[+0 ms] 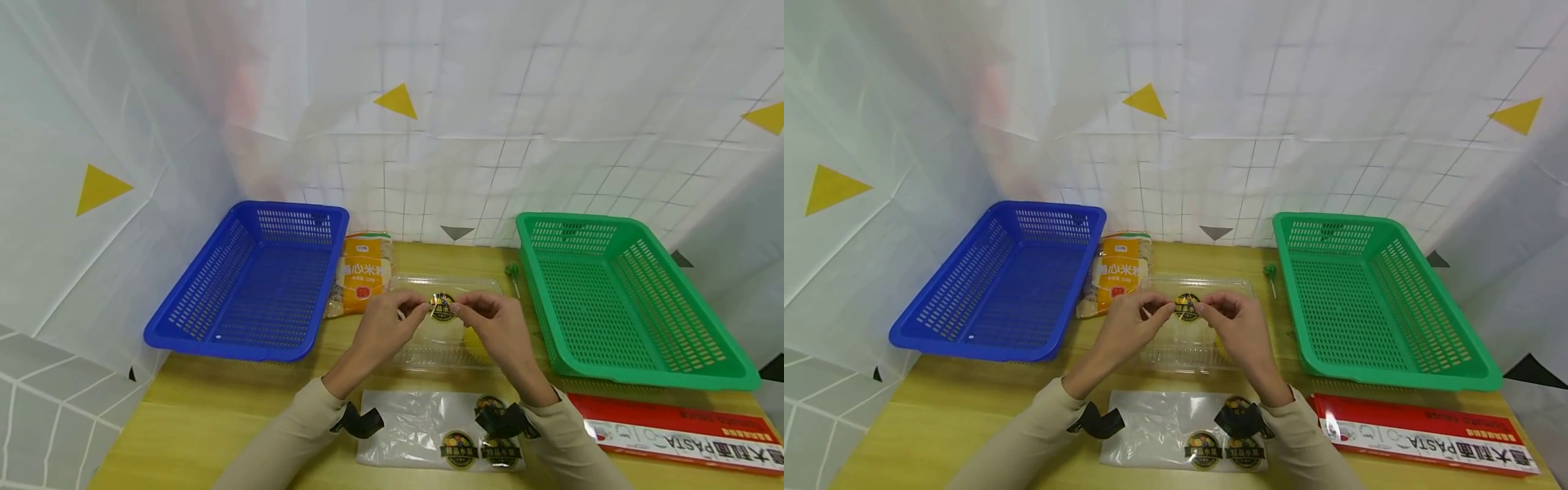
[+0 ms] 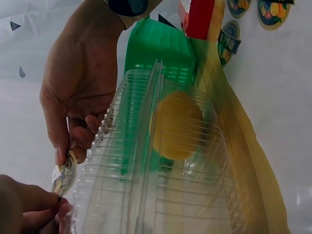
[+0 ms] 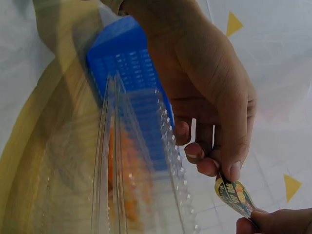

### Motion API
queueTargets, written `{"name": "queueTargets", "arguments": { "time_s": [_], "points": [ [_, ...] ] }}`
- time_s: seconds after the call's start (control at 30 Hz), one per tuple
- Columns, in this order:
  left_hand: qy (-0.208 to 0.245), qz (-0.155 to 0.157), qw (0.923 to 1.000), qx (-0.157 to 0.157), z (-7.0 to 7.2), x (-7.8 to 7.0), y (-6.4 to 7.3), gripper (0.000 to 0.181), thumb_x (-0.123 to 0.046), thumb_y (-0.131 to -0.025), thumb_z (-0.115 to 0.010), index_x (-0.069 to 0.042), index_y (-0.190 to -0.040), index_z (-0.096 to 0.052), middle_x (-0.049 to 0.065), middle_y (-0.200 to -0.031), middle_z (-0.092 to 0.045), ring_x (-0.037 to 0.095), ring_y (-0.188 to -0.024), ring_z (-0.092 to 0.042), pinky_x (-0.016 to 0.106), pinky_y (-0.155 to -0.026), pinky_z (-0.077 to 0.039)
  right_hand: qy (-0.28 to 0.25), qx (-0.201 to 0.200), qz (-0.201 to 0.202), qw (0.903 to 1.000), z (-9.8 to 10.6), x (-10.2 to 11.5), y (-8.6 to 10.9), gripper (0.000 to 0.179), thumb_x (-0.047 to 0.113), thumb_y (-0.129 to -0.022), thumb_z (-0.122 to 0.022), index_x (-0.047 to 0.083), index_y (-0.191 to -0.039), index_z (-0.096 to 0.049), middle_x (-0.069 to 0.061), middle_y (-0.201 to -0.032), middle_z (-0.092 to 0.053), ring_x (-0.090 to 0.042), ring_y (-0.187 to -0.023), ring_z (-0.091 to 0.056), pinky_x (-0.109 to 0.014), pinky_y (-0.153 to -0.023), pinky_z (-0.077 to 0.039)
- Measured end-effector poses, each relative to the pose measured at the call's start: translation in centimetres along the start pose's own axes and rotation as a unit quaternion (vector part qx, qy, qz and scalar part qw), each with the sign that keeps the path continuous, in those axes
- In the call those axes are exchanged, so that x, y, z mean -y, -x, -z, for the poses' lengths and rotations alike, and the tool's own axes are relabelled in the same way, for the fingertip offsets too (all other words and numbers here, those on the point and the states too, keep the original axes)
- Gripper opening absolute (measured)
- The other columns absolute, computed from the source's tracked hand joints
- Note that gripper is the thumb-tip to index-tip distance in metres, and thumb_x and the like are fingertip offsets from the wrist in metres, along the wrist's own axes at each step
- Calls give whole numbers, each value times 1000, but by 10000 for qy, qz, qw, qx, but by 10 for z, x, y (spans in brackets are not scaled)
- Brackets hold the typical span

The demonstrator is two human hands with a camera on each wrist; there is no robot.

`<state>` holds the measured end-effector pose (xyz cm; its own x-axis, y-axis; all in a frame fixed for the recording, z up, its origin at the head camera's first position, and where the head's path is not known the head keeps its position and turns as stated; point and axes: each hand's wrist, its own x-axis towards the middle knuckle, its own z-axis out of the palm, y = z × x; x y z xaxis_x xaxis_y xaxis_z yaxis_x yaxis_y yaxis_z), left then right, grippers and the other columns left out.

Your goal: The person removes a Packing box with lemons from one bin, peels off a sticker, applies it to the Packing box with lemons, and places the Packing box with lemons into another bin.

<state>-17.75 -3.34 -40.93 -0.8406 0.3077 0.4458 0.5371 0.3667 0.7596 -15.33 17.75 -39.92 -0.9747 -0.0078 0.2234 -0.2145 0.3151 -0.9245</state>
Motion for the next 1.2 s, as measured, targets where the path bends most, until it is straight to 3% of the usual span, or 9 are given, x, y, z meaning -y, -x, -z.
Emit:
{"name": "queueTargets", "arguments": {
  "time_s": [0.27, 0.53, 0.8, 0.9, 1.07, 1.2],
  "points": [
    [-823, -304, 9961, 4, -8, 7, -7, 7, -8, -97, -73, -5, -94, -79, -1, -80, -68, 13, -66, -54, 25, -60, -46, 511, -128, 237, 9983, 0, -9, -6, 9, 10, -96, -78, 2, -99, -79, -7, -87, -75, -27, -74, -67, -28, -60, -49],
    [-1178, -337, 9925, 35, -12, 10, -7, 6, -10, -97, -74, -8, -94, -79, -2, -81, -69, 10, -66, -53, 24, -60, -46, 941, -167, 232, 9952, -1, -15, -8, 10, 13, -94, -80, 3, -97, -79, -6, -86, -74, -19, -72, -66, -27, -60, -50],
    [-1485, -466, 9878, 36, -13, 10, -8, 8, -10, -96, -75, -8, -89, -78, -3, -77, -66, 11, -68, -57, 36, -76, -50, 1154, -110, 218, 9930, -2, -15, -8, 9, 13, -94, -80, 4, -97, -80, -6, -88, -75, -20, -75, -68, -29, -64, -52],
    [-1492, -467, 9877, 64, -13, 10, -7, 8, -10, -96, -75, -8, -88, -77, -3, -76, -65, 12, -69, -58, 42, -88, -51, 1203, -98, 217, 9925, -3, -16, -8, 9, 12, -94, -80, 4, -97, -80, -6, -88, -75, -20, -75, -68, -29, -64, -52],
    [-1581, -473, 9863, 89, -13, 11, -7, 8, -10, -95, -76, -9, -87, -77, -4, -75, -63, 12, -69, -57, 53, -104, -44, 1250, -115, 247, 9918, -3, -17, -8, 8, 11, -94, -80, 4, -96, -79, -5, -87, -75, -19, -74, -68, -28, -63, -52],
    [-1635, -465, 9854, 75, -14, 12, -8, 8, -10, -95, -76, -9, -87, -76, -4, -75, -63, 12, -69, -57, 48, -99, -47, 1266, -129, 268, 9915, -4, -18, -9, 7, 10, -93, -81, 4, -95, -79, -5, -86, -75, -19, -73, -67, -27, -63, -52]
  ]
}}
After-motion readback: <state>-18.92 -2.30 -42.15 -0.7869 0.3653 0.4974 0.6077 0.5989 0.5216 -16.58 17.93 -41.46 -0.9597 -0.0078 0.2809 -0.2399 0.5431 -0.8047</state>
